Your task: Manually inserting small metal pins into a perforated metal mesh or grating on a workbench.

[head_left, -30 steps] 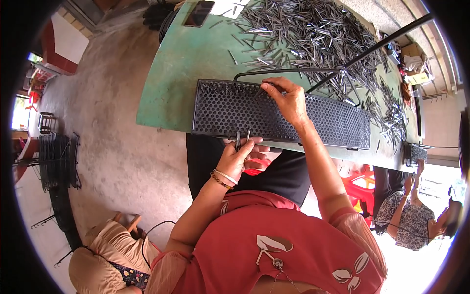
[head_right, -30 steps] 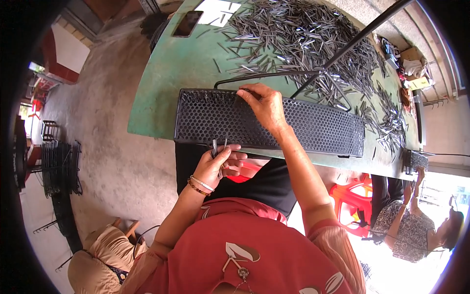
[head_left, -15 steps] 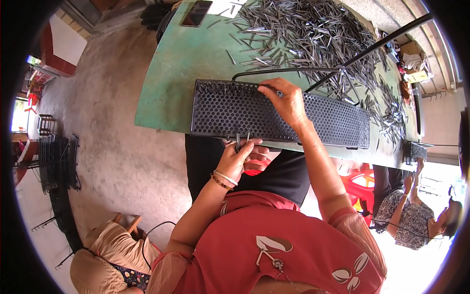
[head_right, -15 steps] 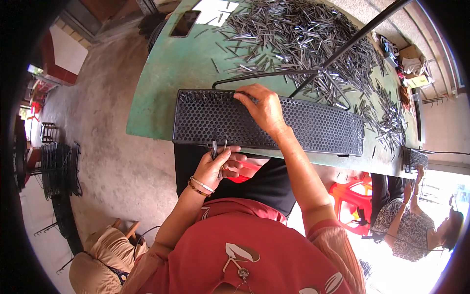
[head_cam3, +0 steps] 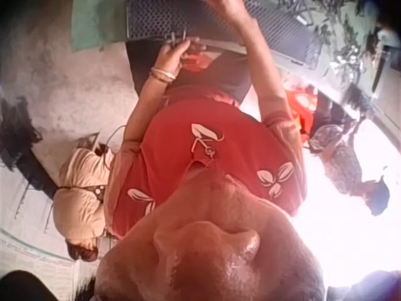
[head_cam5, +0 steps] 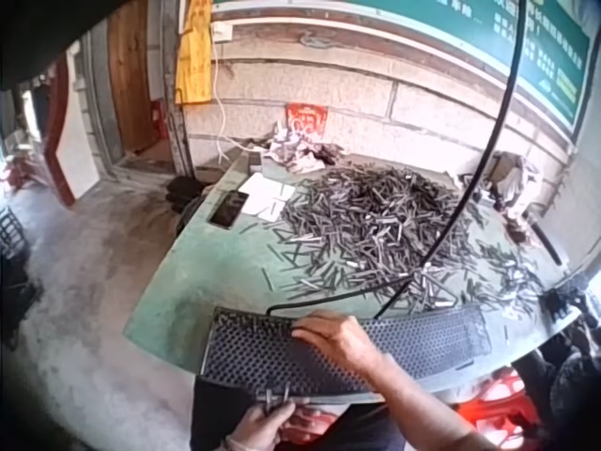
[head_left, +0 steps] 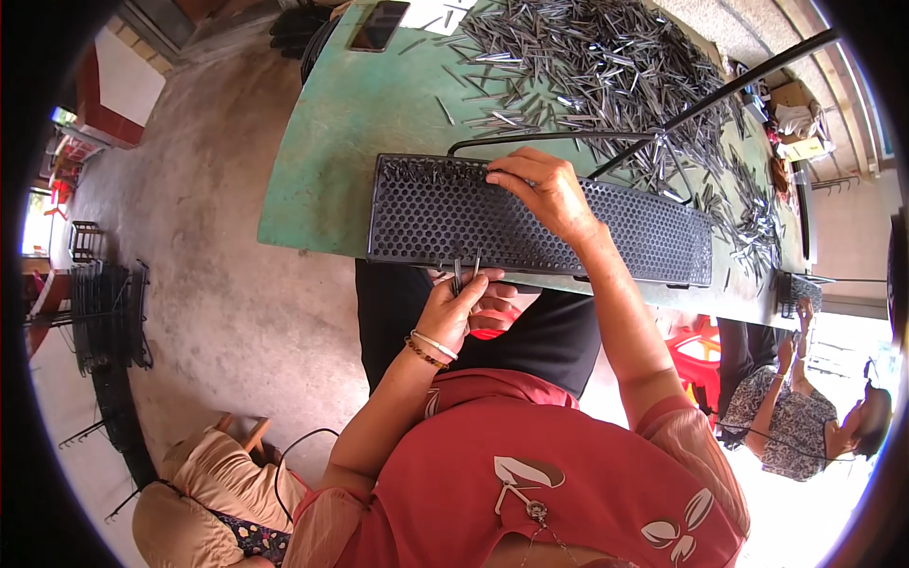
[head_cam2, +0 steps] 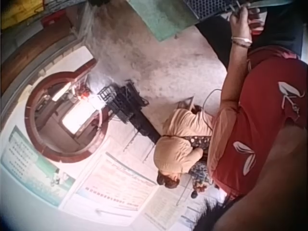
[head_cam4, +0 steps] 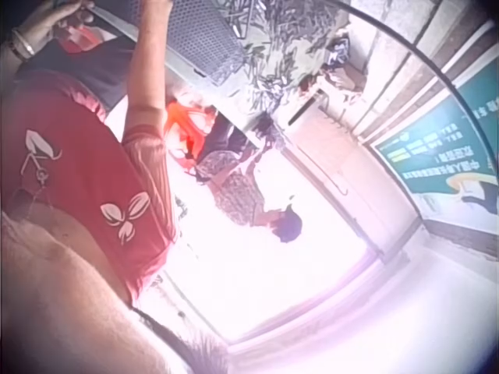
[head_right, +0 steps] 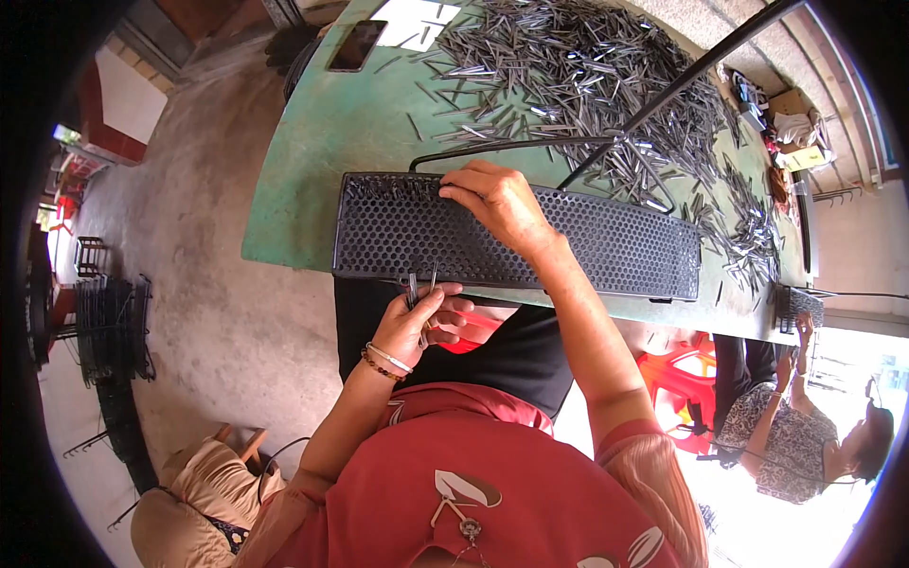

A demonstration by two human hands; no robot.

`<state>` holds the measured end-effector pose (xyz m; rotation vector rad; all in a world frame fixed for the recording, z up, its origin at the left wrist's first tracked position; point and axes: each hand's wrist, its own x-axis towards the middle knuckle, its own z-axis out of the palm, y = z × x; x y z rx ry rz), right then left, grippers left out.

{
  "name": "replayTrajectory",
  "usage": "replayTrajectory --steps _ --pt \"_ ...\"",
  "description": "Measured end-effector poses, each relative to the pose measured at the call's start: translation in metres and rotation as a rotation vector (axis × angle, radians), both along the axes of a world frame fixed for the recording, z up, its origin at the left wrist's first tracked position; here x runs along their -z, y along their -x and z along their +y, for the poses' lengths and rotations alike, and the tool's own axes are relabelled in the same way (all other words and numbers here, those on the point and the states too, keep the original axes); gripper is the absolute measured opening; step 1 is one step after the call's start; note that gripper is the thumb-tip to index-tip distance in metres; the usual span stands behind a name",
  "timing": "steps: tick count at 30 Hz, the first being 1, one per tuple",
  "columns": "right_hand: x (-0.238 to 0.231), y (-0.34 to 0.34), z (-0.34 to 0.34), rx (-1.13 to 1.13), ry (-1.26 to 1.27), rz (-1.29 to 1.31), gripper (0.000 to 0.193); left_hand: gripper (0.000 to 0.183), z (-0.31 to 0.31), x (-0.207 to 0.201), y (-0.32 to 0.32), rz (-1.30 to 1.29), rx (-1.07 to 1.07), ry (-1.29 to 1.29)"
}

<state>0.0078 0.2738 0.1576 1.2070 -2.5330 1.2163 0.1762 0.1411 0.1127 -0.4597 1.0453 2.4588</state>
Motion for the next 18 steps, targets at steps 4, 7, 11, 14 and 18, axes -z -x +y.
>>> replayTrajectory --steps 4,7,11,14,18 --pt "-0.0040 0.0010 -0.0008 0.018 -0.042 -0.015 0.015 0.030 -0.0001 0.0024 -0.0006 0.007 -0.006 -0.003" --pt "-0.0050 0.0009 0.0000 0.048 -0.049 -0.102 0.015 0.030 -0.0008 0.0032 -0.0008 0.009 -0.010 0.005" --pt "-0.0005 0.0017 0.0036 0.030 0.006 -0.100 0.015 0.030 -0.0018 0.0032 -0.0013 0.021 -0.003 -0.009" --pt "0.0011 0.0013 0.0045 0.011 0.013 -0.068 0.016 0.030 -0.0018 0.0029 -0.0021 0.006 -0.010 -0.004" --pt "0.0037 0.0020 0.0047 -0.001 0.020 -0.066 0.016 0.030 -0.0019 0.0018 -0.0031 0.005 -0.015 -0.010"
